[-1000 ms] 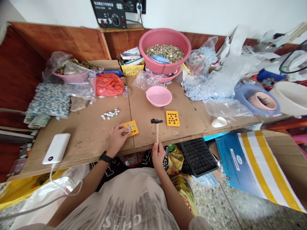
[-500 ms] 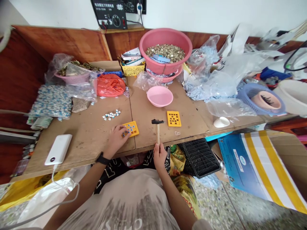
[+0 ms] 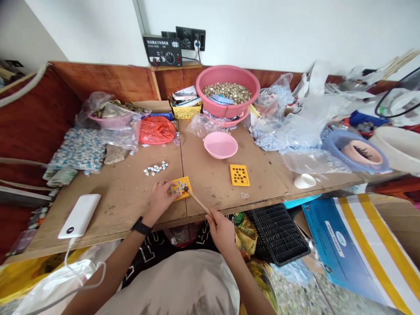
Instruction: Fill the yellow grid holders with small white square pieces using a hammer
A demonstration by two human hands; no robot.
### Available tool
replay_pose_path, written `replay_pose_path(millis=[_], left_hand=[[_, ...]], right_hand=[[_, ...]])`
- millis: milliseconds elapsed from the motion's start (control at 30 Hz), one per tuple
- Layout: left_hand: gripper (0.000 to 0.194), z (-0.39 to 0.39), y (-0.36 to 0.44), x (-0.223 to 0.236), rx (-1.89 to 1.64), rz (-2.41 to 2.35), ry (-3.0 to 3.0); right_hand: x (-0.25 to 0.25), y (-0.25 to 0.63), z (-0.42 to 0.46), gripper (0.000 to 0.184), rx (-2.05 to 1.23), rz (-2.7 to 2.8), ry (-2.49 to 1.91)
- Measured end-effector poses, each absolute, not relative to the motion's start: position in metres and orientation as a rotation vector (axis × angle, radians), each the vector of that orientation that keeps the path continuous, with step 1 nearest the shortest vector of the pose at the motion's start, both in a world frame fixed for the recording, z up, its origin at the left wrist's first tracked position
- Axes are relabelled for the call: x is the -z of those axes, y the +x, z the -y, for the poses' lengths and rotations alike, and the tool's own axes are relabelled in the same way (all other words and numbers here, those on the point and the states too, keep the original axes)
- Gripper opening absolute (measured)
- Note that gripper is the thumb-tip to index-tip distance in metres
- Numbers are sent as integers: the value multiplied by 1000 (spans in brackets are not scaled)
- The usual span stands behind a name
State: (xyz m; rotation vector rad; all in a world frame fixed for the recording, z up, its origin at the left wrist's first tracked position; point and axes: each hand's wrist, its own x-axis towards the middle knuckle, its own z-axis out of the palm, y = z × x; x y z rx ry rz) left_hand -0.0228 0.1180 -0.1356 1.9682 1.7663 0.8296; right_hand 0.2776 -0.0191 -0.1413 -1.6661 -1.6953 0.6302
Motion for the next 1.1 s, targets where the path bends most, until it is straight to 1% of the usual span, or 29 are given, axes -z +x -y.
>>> replay_pose_path(millis=[67, 100, 133, 233, 300, 400, 500, 667, 833, 933, 1100], left_hand=[[50, -111, -31, 139, -918, -1764, 1957], [52, -106, -35, 142, -964, -1776, 1946], [50, -101, -41, 144, -1011, -1794, 1929], [35, -85, -58, 153, -1148, -1850, 1850], [31, -78, -71, 158, -1215, -1887, 1778], [31, -79, -90, 161, -1260, -1936, 1661], [35, -98, -107, 160, -1267, -1969, 1572], [37, -149, -124, 146, -1144, -2153, 1599], [30, -181, -130, 131, -817, -2270, 1759], [27, -184, -127, 131, -699, -2242, 1920], [29, -181, -117, 141, -709, -2039, 2124]], right_hand=[[131, 270, 23, 50, -662, 1738, -1586], [129, 265, 24, 48, -676, 1735, -1549], [128, 260, 26, 48, -672, 1727, -1527], [138, 251, 28, 50, -586, 1761, -1573], [147, 251, 28, 53, -553, 1813, -1631], [157, 257, 25, 53, -625, 1799, -1634], [161, 261, 17, 57, -727, 1695, -1596], [164, 261, -11, 65, -752, 1565, -1570], [162, 258, -30, 67, -710, 1569, -1568], [163, 258, -27, 64, -688, 1595, -1594], [166, 256, -22, 59, -649, 1600, -1649]])
